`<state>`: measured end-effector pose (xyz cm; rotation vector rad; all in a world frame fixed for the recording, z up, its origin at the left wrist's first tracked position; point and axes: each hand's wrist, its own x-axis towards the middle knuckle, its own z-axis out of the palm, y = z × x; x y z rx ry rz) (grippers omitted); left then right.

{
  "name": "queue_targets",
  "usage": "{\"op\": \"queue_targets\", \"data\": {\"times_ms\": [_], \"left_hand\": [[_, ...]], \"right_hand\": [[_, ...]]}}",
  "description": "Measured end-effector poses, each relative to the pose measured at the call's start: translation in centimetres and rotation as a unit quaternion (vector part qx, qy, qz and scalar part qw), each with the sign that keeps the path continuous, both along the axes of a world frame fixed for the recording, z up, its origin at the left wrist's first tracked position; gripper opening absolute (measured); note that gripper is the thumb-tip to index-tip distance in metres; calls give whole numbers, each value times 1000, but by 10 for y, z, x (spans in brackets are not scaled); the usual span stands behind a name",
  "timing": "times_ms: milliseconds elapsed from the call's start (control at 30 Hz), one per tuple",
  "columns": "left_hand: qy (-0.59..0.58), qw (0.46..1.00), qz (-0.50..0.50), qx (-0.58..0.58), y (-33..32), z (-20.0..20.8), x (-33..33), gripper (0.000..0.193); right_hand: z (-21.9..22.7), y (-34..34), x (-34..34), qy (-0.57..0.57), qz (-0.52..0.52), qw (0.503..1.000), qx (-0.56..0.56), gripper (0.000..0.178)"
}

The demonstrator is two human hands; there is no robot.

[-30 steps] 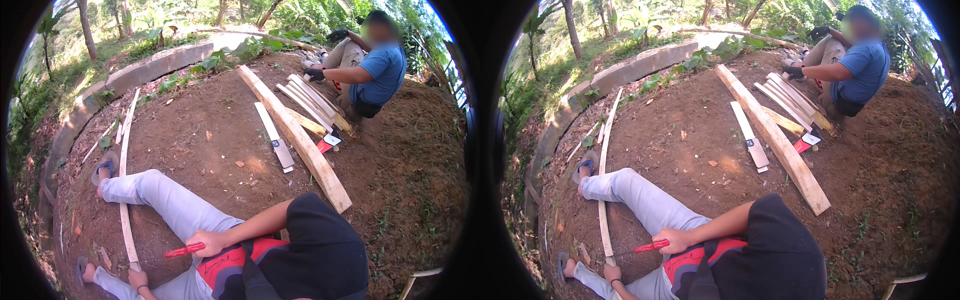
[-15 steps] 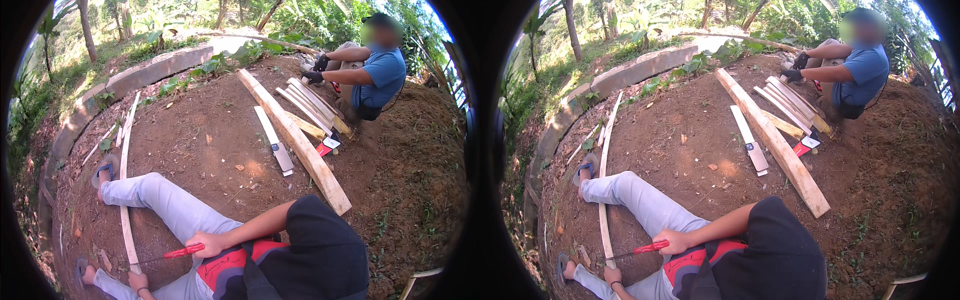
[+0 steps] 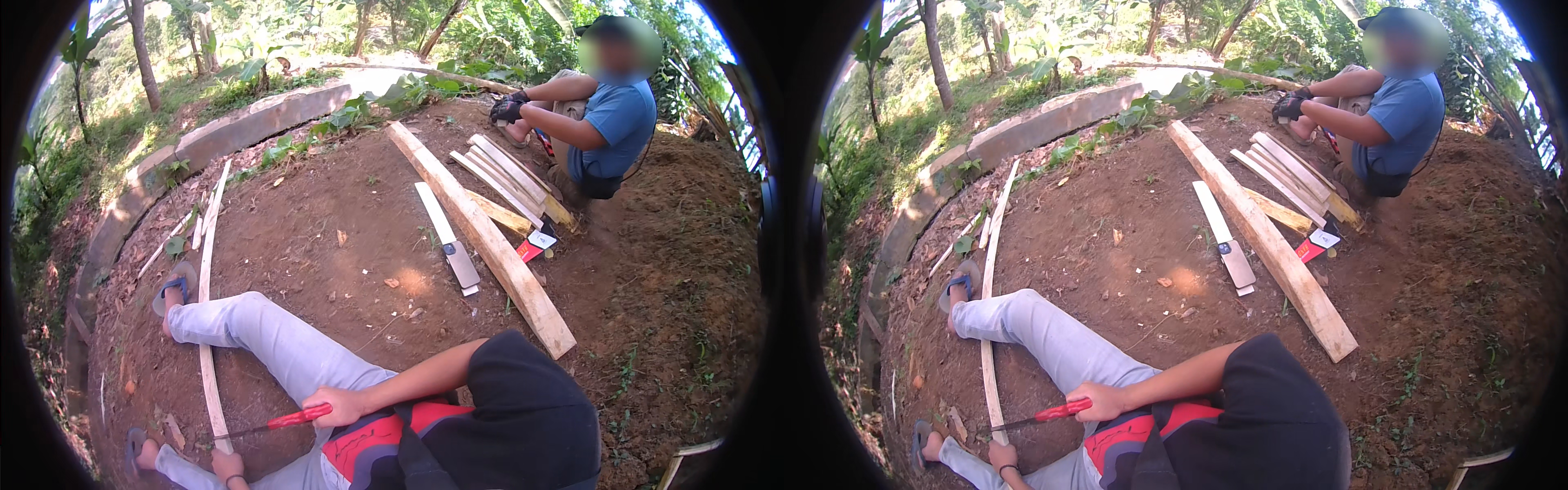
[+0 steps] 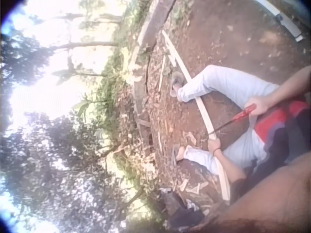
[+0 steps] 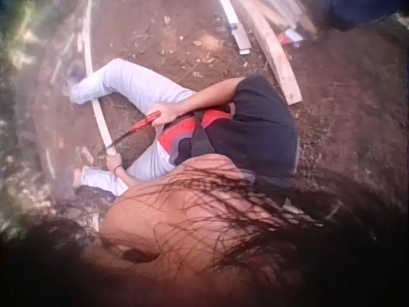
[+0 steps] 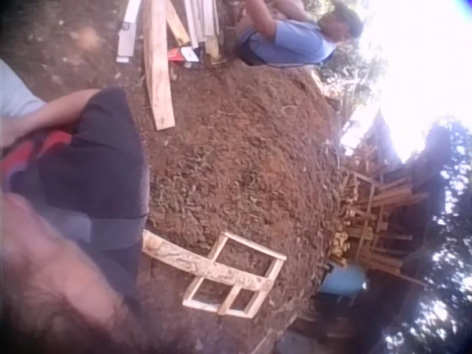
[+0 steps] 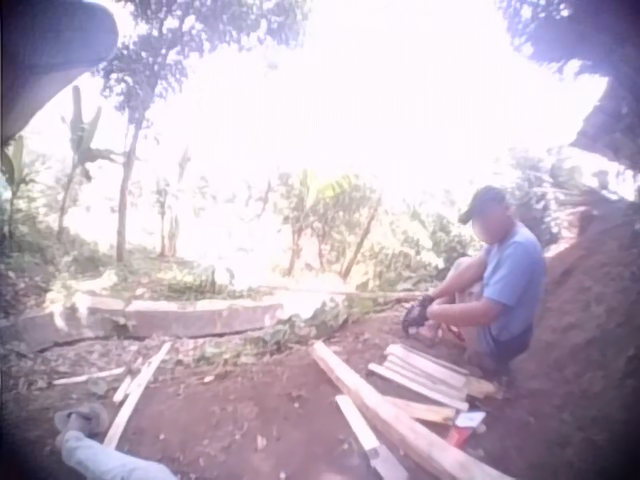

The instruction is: The person saws a wooden board with a hand saw while sitting on the ground, then handles and stacks the resulting wood pieces.

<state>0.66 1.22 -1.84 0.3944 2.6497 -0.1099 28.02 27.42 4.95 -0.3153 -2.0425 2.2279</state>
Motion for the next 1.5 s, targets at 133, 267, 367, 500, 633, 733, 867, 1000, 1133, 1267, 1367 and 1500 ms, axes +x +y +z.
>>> {"op": "queue_targets", "data": {"times_ms": [133,267,367,500,633,733,867,1000,1133,1267,1367,1500], "left_hand": [[-8,1000,-1,-2,2,0,0,30],[-2,1000,-4,-14,2,0,0,30],[9,1000,-7,-17,-3,-4,-1,29],[2,1000,-7,-14,1,-2,1,30],[15,1000,-13,-15,-4,-8,-2,28],[14,1000,-12,-14,0,-3,1,27],[11,1000,-13,-14,-1,-3,0,28],[8,1000,-8,-19,-2,-3,-1,29],[-6,1000,7,-17,9,13,6,32],[-3,1000,5,-14,8,14,5,31],[3,1000,11,4,2,4,3,29],[-100,994,4,-43,48,75,23,49]], "right_hand": [[2,1,1,18,-10,1000,7,14],[0,0,1,22,-13,1000,1,15],[0,1,-1,26,-4,1000,6,15],[6,3,0,7,-5,1000,-7,10],[4,2,0,11,-8,1000,9,12],[5,2,1,7,-11,1000,11,13],[4,2,0,4,-10,1000,12,14],[3,2,-2,-1,-7,1000,16,14],[6,2,0,2,-18,1000,11,13],[-1,-1,1,24,-22,999,23,12],[-3,-1,-3,36,-16,999,27,11],[-2,0,6,11,-24,1000,9,12]]}}
